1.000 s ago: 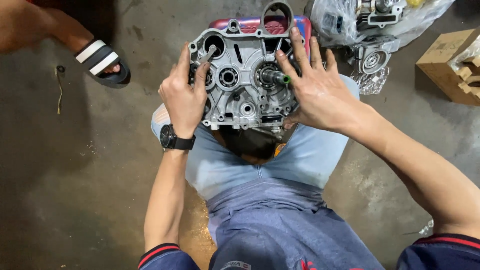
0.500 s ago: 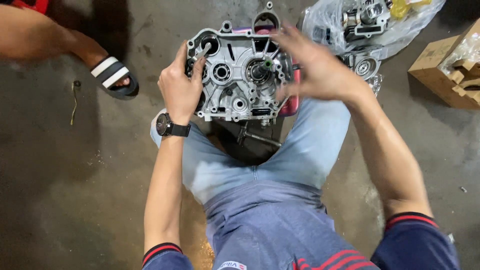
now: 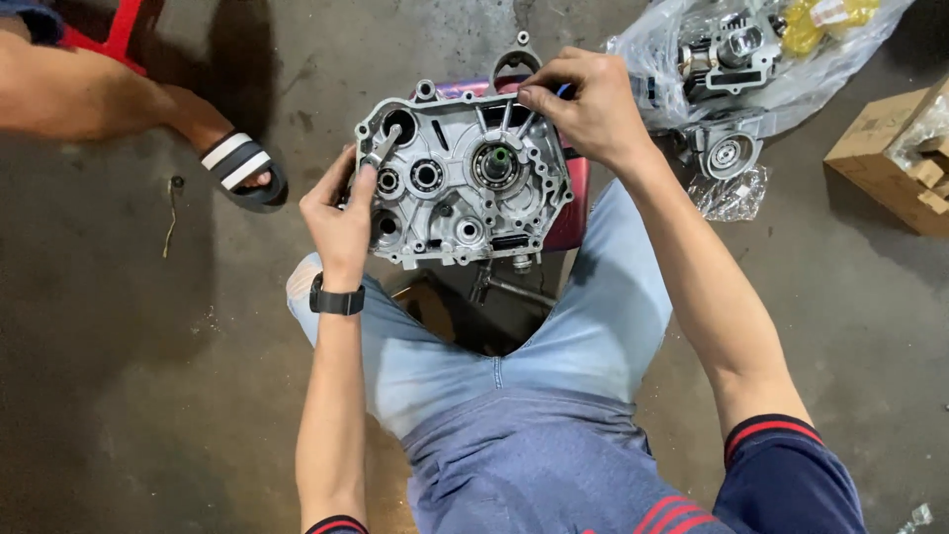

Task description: The person assembles an engine casing by inserting a camshaft and rotating it to check alignment. They then reach into a plastic bag to retrieve a piston and inspect it.

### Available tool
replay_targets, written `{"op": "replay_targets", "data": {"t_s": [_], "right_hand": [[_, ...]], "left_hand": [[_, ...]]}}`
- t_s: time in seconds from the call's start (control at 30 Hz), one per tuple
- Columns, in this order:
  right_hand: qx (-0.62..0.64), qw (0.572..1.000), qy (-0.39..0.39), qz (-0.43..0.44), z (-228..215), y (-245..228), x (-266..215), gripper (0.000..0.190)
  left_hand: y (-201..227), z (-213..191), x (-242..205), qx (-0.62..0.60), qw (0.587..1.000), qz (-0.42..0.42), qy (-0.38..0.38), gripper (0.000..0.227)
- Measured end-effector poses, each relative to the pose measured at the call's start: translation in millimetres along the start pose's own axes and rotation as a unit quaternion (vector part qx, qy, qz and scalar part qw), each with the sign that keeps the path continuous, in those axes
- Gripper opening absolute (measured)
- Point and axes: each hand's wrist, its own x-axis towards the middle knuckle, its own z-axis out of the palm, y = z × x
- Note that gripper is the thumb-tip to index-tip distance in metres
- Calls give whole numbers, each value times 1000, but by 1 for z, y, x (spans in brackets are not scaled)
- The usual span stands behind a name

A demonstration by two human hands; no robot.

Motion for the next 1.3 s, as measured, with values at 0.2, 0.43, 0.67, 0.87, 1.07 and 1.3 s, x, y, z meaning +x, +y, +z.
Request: {"op": "replay_targets", "data": {"t_s": [0.2,0.43,0.67,0.87,1.07,1.3], "right_hand": [[-27,1000,4,-10,4,6,0,9],[-35,999,7,18,4,-1,6,8],[-58,998,-14,-5,2,0,11,10],[-67,998,-6,20,1,-3,5,14],[-63,998,6,20,3,1,-2,13],[-20,997,67,14,-14,-13,-9,12]], "left_hand": [[11,2,7,-12,999,-33,25,29],[-1,6,6,-62,997,-37,41,26],[-10,4,6,-48,998,-11,32,21],[-11,4,12,-51,999,-2,21,19],[-10,-3,11,-2,999,53,5,19],[-2,-7,9,17,998,17,-55,33]]}}
